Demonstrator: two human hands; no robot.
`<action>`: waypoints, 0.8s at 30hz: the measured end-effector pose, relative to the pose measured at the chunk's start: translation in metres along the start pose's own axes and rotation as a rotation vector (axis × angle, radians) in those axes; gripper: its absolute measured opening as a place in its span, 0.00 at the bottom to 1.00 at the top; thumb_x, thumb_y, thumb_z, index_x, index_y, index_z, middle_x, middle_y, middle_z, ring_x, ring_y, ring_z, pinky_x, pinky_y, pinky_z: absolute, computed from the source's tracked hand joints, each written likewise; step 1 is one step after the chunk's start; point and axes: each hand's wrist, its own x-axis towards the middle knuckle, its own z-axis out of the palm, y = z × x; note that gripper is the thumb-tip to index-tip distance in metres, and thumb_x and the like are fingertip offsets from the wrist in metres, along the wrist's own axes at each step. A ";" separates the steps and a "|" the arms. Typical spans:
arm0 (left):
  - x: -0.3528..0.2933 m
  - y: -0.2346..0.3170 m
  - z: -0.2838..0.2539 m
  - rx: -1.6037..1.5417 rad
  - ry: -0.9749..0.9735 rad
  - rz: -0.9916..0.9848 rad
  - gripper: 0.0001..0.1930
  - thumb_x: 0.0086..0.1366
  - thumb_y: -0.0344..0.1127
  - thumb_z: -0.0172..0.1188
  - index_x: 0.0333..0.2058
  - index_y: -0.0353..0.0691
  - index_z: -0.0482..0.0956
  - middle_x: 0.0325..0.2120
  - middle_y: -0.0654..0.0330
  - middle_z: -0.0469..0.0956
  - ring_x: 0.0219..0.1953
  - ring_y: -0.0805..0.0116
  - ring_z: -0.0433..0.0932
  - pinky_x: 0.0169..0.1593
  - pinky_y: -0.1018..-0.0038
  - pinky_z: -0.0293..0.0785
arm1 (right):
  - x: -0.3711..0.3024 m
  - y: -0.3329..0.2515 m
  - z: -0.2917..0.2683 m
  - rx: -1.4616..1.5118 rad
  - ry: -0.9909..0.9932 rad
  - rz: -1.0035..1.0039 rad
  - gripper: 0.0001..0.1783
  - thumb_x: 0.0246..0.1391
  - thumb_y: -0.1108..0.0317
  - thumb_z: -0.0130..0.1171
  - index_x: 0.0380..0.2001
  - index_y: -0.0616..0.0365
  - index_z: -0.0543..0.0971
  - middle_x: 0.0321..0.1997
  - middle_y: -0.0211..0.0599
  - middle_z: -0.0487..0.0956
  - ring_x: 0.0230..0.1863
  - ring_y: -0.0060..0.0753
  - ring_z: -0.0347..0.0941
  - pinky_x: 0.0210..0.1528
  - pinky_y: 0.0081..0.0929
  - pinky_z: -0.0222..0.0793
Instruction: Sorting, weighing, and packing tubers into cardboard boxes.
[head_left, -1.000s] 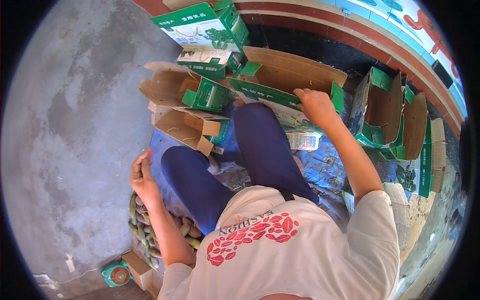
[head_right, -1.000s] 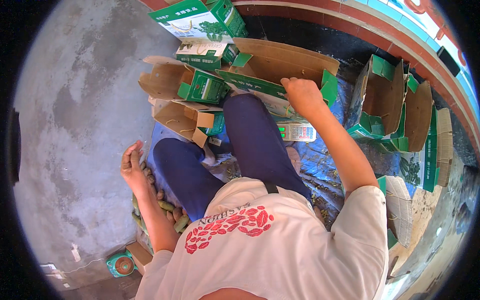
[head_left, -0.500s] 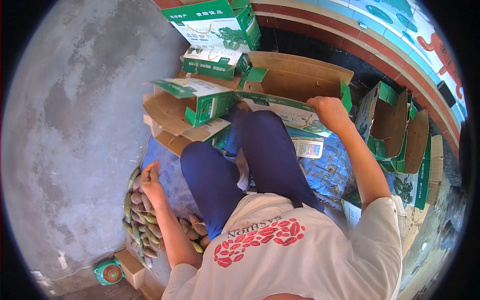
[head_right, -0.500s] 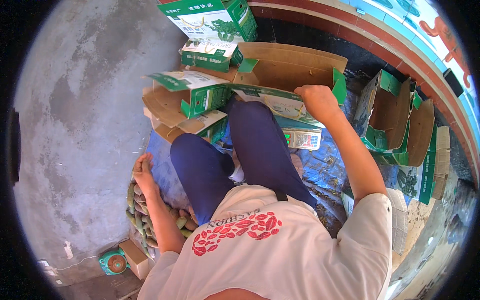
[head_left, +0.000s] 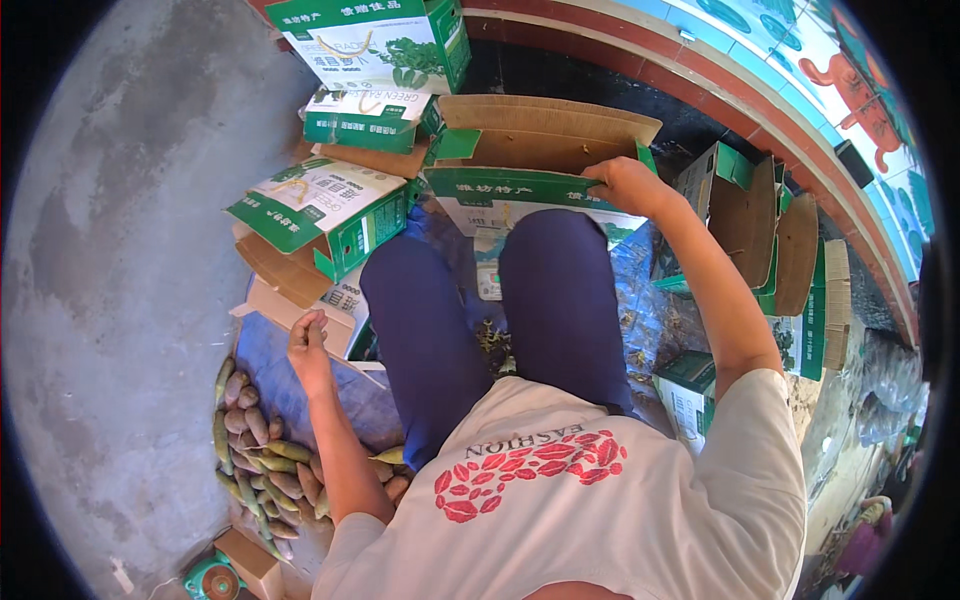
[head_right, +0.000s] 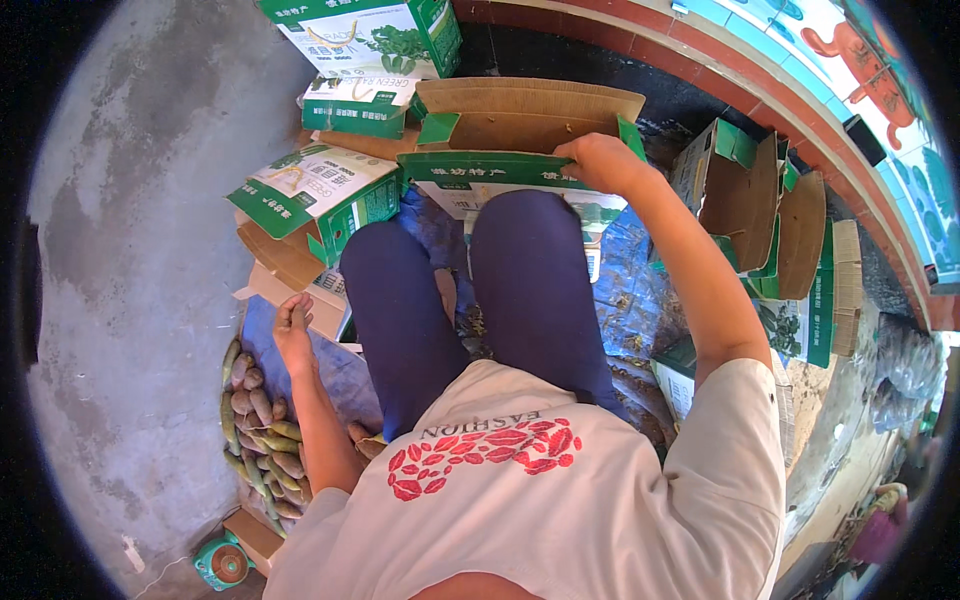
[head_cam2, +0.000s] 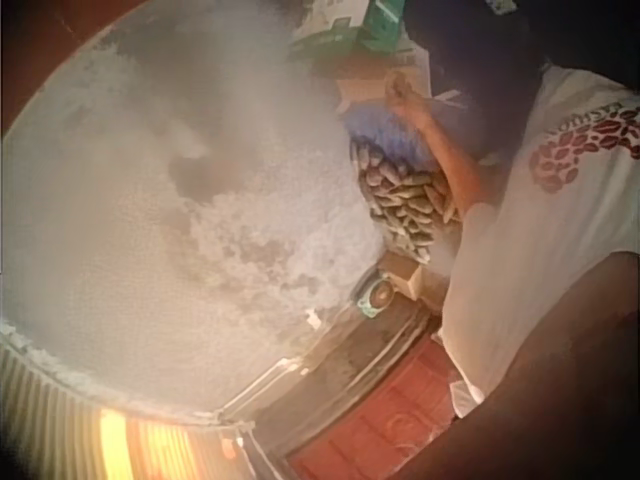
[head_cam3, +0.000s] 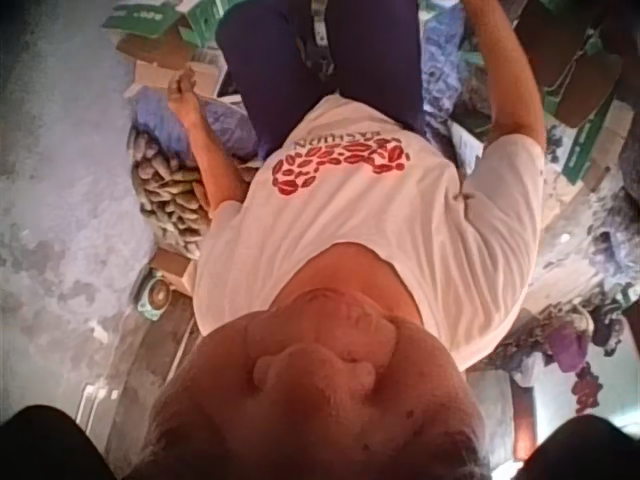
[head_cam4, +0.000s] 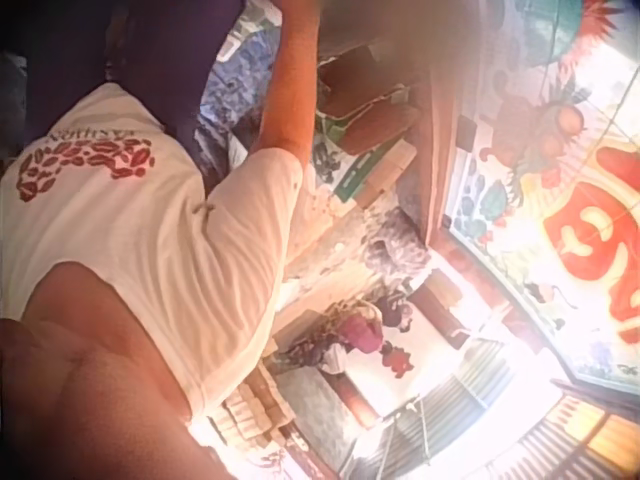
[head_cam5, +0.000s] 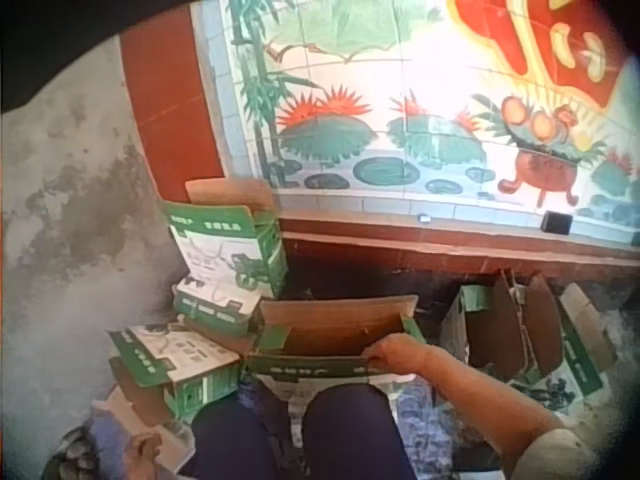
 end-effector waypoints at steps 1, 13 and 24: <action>0.001 -0.009 0.000 -0.007 0.007 -0.005 0.09 0.61 0.27 0.47 0.38 0.33 0.73 0.36 0.57 0.75 0.40 0.69 0.74 0.43 0.76 0.68 | 0.004 0.000 -0.004 -0.008 -0.005 -0.006 0.11 0.46 0.65 0.55 0.33 0.57 0.77 0.33 0.47 0.76 0.37 0.50 0.71 0.41 0.38 0.66; 0.001 -0.138 -0.006 0.397 0.054 0.042 0.15 0.53 0.31 0.54 0.41 0.36 0.73 0.35 0.52 0.75 0.37 0.60 0.74 0.42 0.70 0.68 | 0.014 -0.043 -0.041 0.030 -0.291 0.112 0.21 0.41 0.56 0.59 0.37 0.58 0.77 0.34 0.47 0.77 0.39 0.45 0.72 0.43 0.32 0.66; 0.013 -0.157 -0.017 0.311 0.044 -0.025 0.14 0.54 0.29 0.53 0.41 0.33 0.73 0.35 0.48 0.75 0.38 0.58 0.75 0.43 0.70 0.69 | 0.047 -0.046 0.025 -0.082 -0.119 0.101 0.19 0.40 0.72 0.53 0.41 0.53 0.76 0.40 0.48 0.76 0.45 0.48 0.70 0.49 0.37 0.64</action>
